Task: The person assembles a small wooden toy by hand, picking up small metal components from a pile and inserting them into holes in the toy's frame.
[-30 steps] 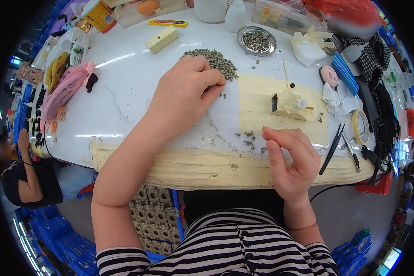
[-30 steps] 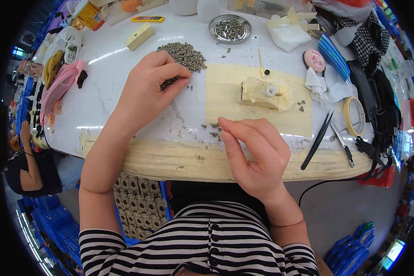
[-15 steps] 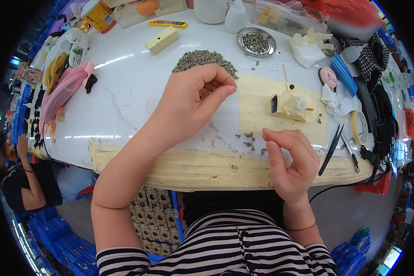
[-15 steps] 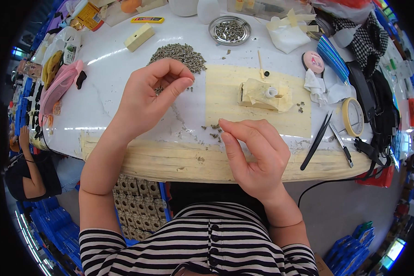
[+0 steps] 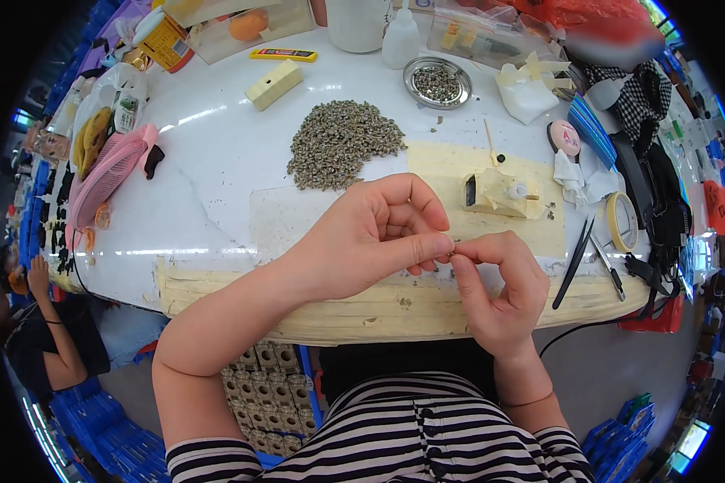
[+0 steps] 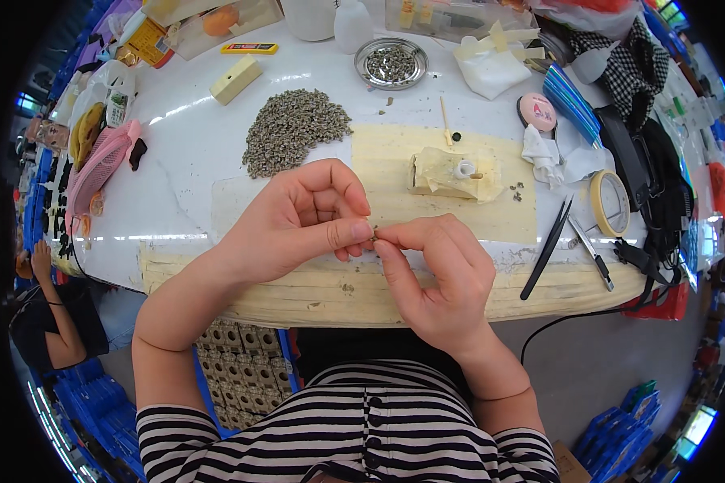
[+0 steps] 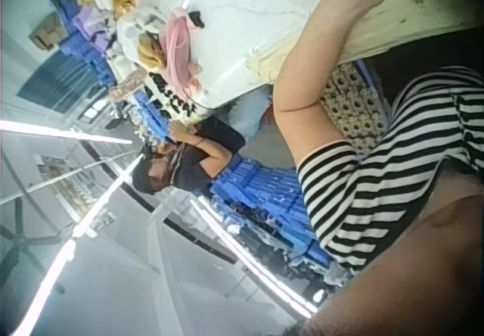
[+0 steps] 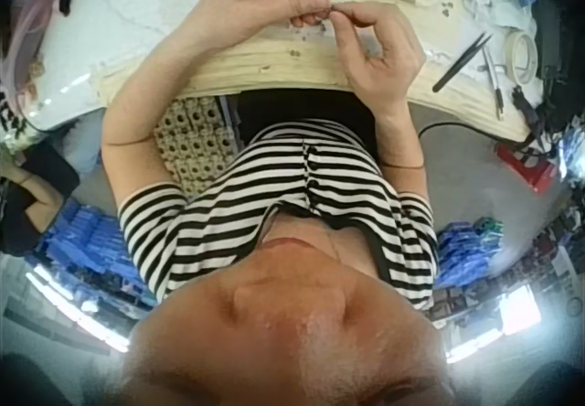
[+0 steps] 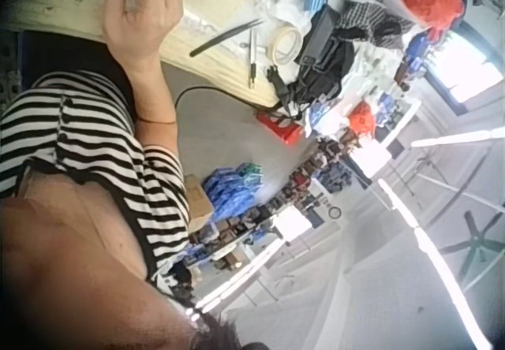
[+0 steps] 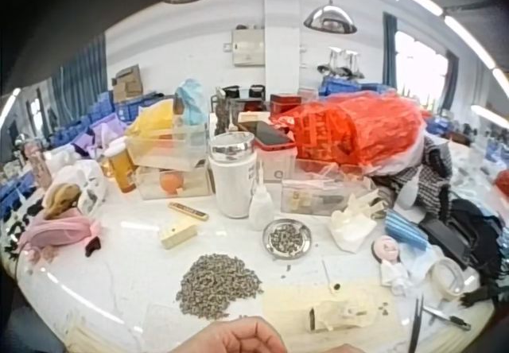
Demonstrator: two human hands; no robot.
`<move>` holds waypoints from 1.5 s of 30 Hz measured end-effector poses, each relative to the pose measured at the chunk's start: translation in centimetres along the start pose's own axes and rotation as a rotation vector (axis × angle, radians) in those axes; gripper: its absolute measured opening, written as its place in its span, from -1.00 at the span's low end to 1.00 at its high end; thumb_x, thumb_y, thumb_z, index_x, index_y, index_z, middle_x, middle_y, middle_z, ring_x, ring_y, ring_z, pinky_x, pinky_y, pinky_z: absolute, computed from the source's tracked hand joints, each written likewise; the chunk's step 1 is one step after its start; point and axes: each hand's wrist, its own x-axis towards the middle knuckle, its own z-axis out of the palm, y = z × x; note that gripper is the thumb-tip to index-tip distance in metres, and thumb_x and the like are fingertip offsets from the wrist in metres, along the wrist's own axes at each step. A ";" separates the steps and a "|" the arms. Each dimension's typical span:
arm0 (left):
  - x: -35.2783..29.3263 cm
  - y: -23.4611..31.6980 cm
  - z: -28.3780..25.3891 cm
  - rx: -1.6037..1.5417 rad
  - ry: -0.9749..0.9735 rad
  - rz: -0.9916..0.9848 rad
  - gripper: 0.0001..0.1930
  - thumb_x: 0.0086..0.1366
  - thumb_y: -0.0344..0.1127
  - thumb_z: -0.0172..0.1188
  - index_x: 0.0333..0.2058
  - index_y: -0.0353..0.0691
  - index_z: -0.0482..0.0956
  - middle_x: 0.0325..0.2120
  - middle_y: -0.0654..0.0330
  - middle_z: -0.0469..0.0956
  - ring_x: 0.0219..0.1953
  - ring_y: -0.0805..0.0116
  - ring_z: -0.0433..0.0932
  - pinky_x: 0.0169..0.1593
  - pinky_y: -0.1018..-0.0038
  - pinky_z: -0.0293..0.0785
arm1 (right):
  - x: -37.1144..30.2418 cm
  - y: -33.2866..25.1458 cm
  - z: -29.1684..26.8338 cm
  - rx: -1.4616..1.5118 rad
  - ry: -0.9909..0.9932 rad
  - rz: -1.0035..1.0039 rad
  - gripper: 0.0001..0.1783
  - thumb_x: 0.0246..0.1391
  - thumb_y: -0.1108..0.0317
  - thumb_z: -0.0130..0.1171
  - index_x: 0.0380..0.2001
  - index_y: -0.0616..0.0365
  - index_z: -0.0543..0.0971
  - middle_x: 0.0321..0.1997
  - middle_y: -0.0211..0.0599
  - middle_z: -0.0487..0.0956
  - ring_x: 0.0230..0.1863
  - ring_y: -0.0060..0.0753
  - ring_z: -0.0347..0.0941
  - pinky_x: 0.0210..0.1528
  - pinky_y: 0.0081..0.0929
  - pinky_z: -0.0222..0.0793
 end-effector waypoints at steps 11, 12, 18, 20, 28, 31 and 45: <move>-0.6 -0.1 1.1 0.576 0.153 0.386 -0.86 0.17 -0.53 0.39 -0.26 -0.32 0.71 -0.39 0.20 0.70 -0.37 0.57 0.62 -0.27 0.63 0.53 | -0.2 0.1 0.2 -0.030 0.067 0.015 -0.87 -0.03 0.64 0.32 -0.41 0.24 0.59 -0.44 -0.27 0.58 -0.44 -0.29 0.48 -0.39 -0.47 0.36; -0.6 0.0 1.2 0.604 0.168 0.405 -0.86 0.17 -0.53 0.38 -0.26 -0.31 0.72 -0.41 0.20 0.71 -0.39 0.57 0.61 -0.28 0.63 0.52 | -0.1 0.0 0.3 -0.037 0.066 0.010 -0.87 -0.03 0.64 0.32 -0.41 0.25 0.58 -0.44 -0.27 0.58 -0.44 -0.28 0.47 -0.39 -0.47 0.36; -0.7 -0.1 1.3 0.642 0.199 0.447 -0.86 0.16 -0.54 0.38 -0.26 -0.30 0.72 -0.42 0.20 0.71 -0.42 0.57 0.61 -0.33 0.63 0.53 | 0.0 -0.1 0.2 -0.040 0.066 -0.011 -0.87 -0.04 0.64 0.32 -0.41 0.26 0.58 -0.43 -0.26 0.58 -0.44 -0.25 0.47 -0.39 -0.45 0.36; -0.6 -0.3 1.4 0.638 0.201 0.462 -0.86 0.16 -0.53 0.38 -0.27 -0.30 0.72 -0.42 0.20 0.71 -0.43 0.56 0.62 -0.33 0.62 0.53 | -0.1 0.0 0.2 -0.050 0.067 -0.016 -0.87 -0.04 0.64 0.32 -0.40 0.26 0.58 -0.43 -0.26 0.58 -0.44 -0.25 0.47 -0.38 -0.44 0.36; -0.5 -0.2 1.5 0.652 0.183 0.481 -0.87 0.15 -0.53 0.38 -0.29 -0.31 0.72 -0.46 0.18 0.70 -0.45 0.53 0.64 -0.35 0.61 0.56 | -0.4 0.1 0.1 -0.046 0.052 -0.006 -0.87 -0.02 0.63 0.31 -0.37 0.26 0.57 -0.41 -0.25 0.58 -0.41 -0.27 0.48 -0.35 -0.47 0.38; -0.6 -0.2 1.4 0.668 0.180 0.511 -0.88 0.15 -0.53 0.38 -0.29 -0.31 0.72 -0.46 0.18 0.70 -0.45 0.52 0.64 -0.35 0.61 0.56 | -0.4 0.2 0.0 -0.020 0.052 0.010 -0.86 -0.03 0.63 0.32 -0.37 0.26 0.57 -0.40 -0.25 0.58 -0.41 -0.29 0.49 -0.35 -0.47 0.38; -0.4 -0.6 1.3 0.687 0.217 0.586 -0.85 0.12 -0.55 0.40 -0.29 -0.28 0.72 -0.46 0.22 0.66 -0.45 0.51 0.59 -0.37 0.60 0.50 | -0.2 -0.1 0.0 -0.020 0.057 -0.022 -0.85 0.00 0.61 0.31 -0.30 0.29 0.65 -0.38 -0.19 0.65 -0.39 -0.29 0.55 -0.31 -0.50 0.43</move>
